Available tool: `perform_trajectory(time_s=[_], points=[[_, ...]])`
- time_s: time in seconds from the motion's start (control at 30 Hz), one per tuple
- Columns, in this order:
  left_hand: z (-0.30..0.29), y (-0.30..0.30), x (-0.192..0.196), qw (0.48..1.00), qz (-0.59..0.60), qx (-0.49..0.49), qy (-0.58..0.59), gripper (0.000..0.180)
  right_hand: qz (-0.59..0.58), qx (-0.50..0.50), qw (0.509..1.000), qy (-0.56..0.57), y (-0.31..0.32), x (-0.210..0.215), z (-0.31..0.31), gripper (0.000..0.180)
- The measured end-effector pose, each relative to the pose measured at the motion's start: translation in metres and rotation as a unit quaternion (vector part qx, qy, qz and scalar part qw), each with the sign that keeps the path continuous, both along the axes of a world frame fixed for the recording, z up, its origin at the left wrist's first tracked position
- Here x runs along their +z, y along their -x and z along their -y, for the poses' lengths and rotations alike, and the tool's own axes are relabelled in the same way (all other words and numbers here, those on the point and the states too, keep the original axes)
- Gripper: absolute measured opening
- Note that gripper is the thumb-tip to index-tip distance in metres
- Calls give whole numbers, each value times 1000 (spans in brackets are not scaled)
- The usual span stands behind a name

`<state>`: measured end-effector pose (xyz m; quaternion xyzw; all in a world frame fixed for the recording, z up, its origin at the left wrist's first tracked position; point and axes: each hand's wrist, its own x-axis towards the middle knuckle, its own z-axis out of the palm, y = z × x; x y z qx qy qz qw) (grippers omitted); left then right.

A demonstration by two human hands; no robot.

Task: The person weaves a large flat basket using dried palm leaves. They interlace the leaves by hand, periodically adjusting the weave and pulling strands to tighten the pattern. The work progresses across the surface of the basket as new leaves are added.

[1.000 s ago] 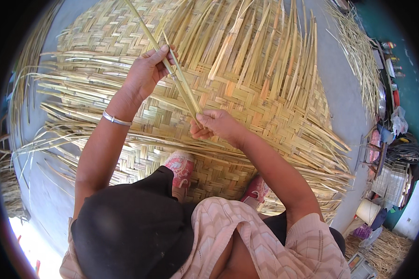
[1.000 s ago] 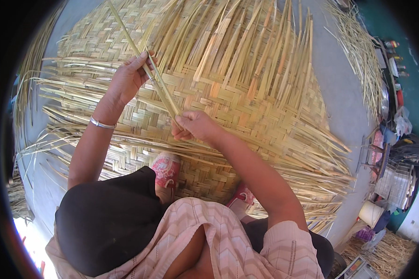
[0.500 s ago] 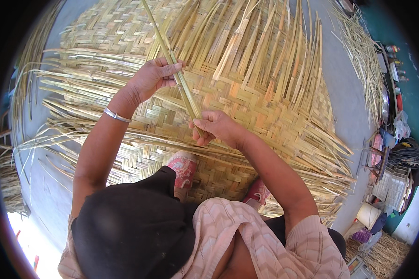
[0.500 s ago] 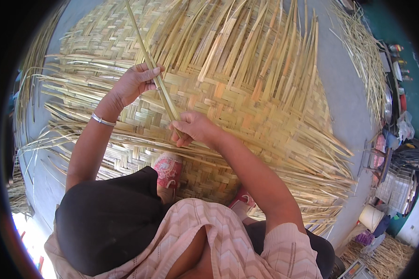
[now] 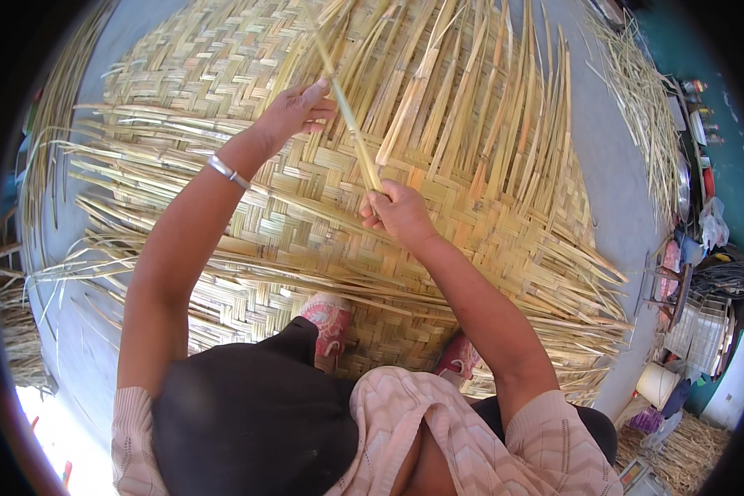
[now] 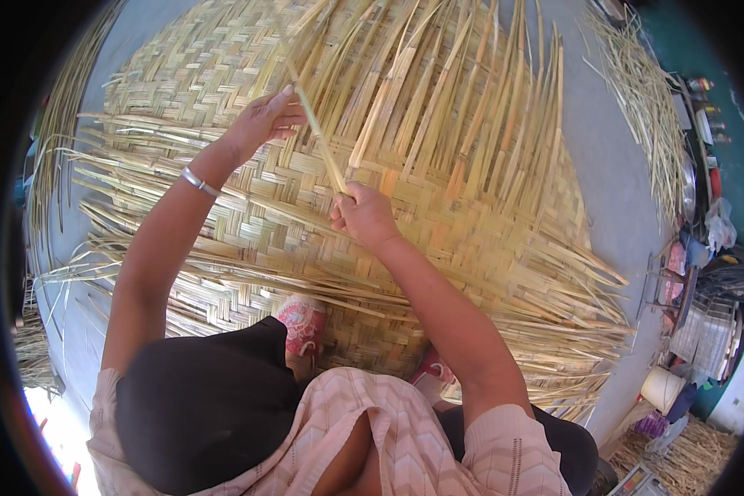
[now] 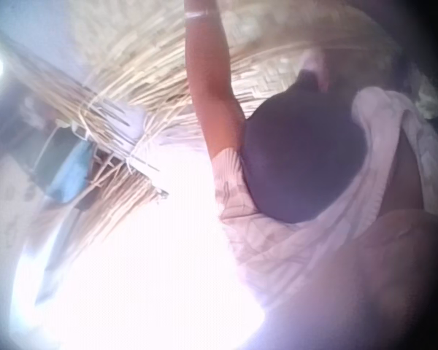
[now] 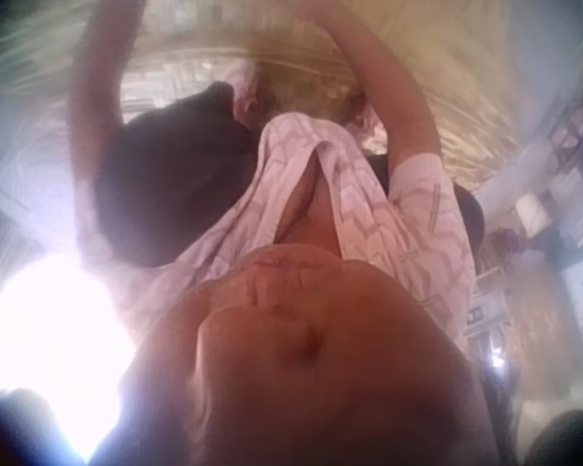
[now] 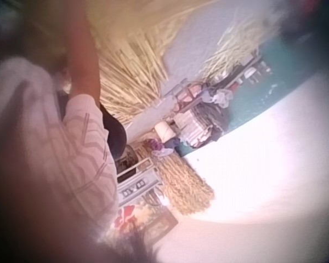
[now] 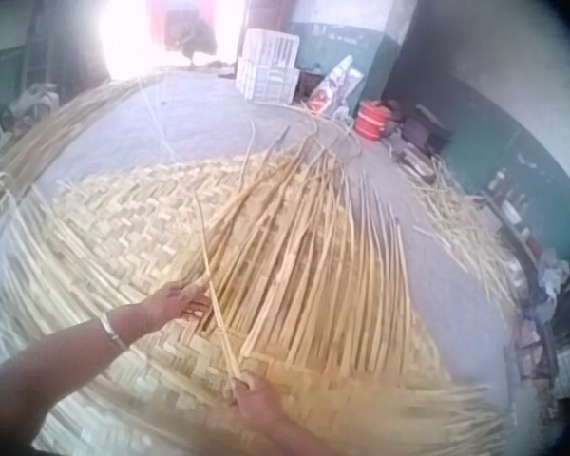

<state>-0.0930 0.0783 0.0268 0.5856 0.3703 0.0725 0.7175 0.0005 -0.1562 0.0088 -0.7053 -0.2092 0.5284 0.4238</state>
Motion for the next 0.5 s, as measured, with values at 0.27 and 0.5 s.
perform_trajectory(time_s=[0.27,0.5], points=[[-41,-77,-43,925,-163,-165,-300,39,-39,-189,981,-16,-20,-5,-28,18],[-39,-116,-41,830,-255,-184,-461,30,-55,-200,978,-26,-24,2,-46,16]])
